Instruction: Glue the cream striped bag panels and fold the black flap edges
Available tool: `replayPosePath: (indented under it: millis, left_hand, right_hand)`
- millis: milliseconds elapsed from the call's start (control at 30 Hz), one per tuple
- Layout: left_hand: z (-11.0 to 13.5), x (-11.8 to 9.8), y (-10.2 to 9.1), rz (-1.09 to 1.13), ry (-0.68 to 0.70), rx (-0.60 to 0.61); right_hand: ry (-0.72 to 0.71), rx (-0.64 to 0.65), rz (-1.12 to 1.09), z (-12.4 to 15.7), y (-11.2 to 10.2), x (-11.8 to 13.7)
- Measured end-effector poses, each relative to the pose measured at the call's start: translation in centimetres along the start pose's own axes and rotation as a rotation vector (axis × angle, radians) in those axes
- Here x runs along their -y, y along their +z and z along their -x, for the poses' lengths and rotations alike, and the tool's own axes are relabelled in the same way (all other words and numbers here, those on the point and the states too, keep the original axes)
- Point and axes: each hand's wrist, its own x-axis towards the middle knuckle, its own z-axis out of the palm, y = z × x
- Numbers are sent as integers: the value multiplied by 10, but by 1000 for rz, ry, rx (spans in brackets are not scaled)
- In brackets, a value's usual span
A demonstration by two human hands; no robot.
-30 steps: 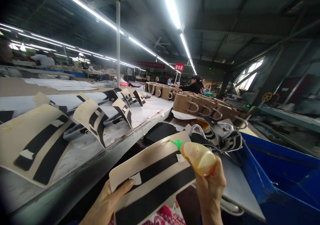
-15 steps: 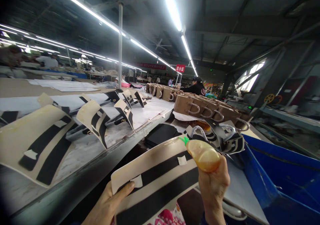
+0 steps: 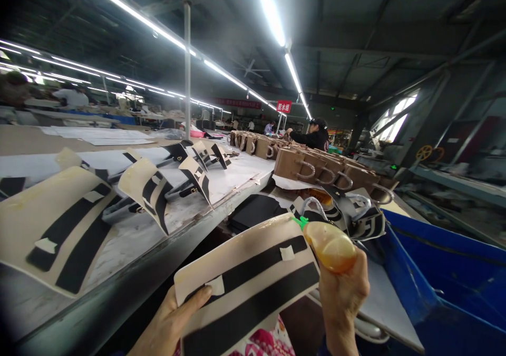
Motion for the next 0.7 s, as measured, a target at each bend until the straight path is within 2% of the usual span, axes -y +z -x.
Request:
replayPosePath:
  millis: [100,200,300,500,600,700]
  left_hand:
    - [1,-3,1,6,-5,-18]
    - [1,-5,2,4,31,-9]
    - [0,-6,3,-9,4,-25]
    - [-2,0,1,1,-6,-12]
    - [-2,-2,4,33,-35,-21]
    - [-5,-15,13,107,-43,-26]
  right_hand:
    - [14,46,-6,1,-1,-1]
    - [26,11,-10,-2,3,-2]
    - [41,-22,-22,-6,10,0]
    - [66,9,-68,-3,10,3]
    - [125,-32,-75,-1,9,-1]
    - [225,-115,-168,-3,7,1]
